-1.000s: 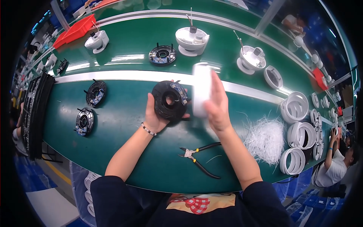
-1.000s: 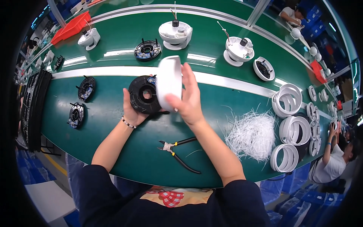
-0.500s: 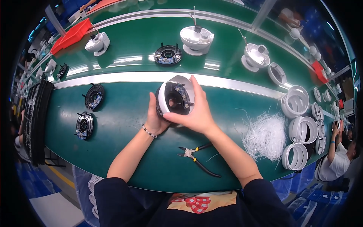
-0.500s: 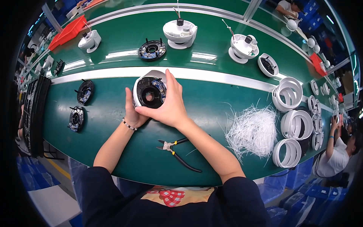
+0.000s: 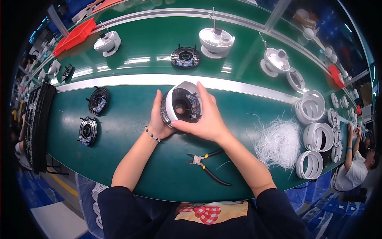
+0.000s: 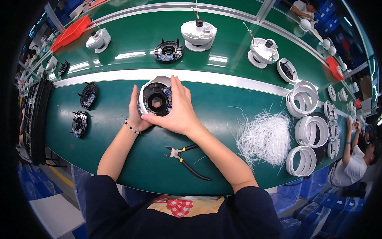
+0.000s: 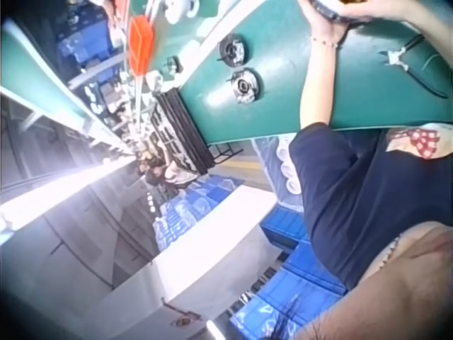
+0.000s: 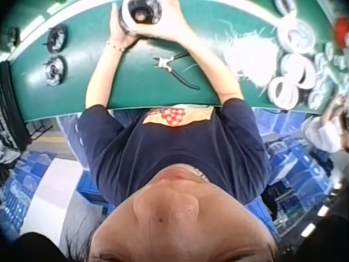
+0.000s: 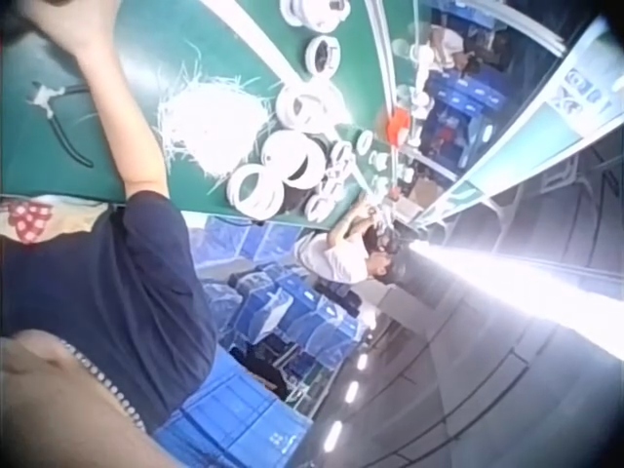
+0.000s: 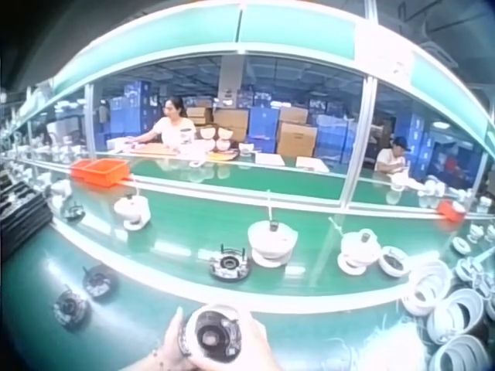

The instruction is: Assembling electronic camera components on an industrial assembly line.

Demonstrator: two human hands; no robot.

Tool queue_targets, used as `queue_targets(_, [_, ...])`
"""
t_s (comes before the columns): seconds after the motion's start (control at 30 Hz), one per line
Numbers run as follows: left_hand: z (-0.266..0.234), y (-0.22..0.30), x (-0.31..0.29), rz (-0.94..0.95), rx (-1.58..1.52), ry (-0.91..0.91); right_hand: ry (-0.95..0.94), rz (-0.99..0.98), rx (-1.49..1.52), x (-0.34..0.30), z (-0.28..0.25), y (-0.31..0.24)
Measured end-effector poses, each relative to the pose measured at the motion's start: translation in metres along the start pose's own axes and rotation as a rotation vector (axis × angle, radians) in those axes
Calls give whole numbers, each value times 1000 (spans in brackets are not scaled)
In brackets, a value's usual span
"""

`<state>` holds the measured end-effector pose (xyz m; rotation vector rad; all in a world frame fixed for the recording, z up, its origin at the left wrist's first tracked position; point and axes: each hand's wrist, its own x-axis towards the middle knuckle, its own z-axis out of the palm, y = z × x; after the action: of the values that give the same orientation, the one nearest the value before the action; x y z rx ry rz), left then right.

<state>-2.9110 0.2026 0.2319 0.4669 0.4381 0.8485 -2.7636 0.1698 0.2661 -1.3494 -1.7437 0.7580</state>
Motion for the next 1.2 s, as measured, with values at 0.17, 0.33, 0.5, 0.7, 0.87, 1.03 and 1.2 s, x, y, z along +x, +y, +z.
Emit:
queue_targets(0.17, [-10,-1,-6,37,36,15,-8,95,49,9,10,-6])
queue_targets(0.33, [-10,-1,-11,199,167,1,4,183,-2,10,22,-10])
queue_targets(0.5, [-32,-4,-16,352,476,-100,-28,303,517,18,26,-3])
queue_targets(0.7, [-27,15,-20,186,223,-42,-32,-4,-188,15,38,-26])
queue_targets(0.87, [-28,27,-25,181,170,-62,-42,25,-294,23,47,-38])
queue_targets(1.03, [-33,33,-31,203,97,-65,-46,28,-291,27,56,-44])
queue_targets(1.2, [-41,38,-36,242,134,-61,101,-28,-282,22,74,-43])
